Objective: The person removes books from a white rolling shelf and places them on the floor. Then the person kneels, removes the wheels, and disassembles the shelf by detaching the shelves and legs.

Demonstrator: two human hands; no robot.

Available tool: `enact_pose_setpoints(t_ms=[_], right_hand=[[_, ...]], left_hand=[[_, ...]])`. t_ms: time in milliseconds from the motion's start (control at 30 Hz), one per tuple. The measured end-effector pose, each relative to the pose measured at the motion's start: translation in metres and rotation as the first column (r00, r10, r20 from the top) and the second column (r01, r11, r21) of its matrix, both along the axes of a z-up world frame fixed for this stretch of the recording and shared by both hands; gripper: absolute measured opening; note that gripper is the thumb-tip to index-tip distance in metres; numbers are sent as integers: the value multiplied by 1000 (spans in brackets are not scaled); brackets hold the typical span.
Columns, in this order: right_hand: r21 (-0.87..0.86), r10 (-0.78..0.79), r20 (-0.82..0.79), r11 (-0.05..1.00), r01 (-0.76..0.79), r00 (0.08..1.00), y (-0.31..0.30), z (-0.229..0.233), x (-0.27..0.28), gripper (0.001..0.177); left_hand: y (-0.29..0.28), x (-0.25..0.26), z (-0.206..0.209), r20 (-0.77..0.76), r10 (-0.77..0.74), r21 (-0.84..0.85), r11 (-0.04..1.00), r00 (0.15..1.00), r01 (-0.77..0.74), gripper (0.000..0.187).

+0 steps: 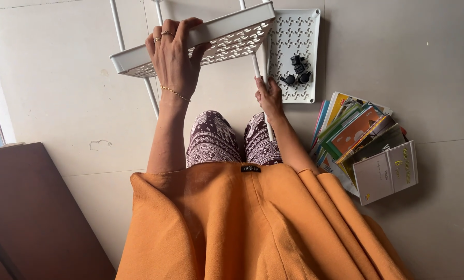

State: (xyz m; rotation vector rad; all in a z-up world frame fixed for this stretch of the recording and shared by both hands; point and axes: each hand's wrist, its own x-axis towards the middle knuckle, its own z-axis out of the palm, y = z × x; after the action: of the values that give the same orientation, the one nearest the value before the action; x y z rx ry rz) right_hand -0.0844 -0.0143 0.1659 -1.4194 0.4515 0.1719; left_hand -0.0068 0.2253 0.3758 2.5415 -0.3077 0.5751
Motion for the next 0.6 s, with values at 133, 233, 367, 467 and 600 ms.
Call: enact_pose_setpoints(t_ms=[133, 233, 367, 467, 600], right_hand=[[359, 77, -104, 933, -35, 992, -12, 13, -4, 43], [628, 122, -144, 778, -4, 982, -26, 6, -7, 45], [877, 173, -136, 478, 37, 976, -38, -6, -15, 42], [885, 176, -58, 464, -31, 983, -46, -10, -27, 41], [421, 57, -165, 907, 18, 985, -62, -25, -21, 39]], left_hand=[[3, 0, -1, 28, 3, 13, 1000, 1000, -3, 45], [0, 1, -3, 13, -12, -6, 1000, 1000, 12, 46], [-5, 2, -7, 10, -1, 18, 1000, 1000, 1, 47], [-11, 4, -9, 11, -7, 13, 1000, 1000, 7, 48], [-13, 7, -10, -5, -8, -1, 1000, 1000, 8, 48]])
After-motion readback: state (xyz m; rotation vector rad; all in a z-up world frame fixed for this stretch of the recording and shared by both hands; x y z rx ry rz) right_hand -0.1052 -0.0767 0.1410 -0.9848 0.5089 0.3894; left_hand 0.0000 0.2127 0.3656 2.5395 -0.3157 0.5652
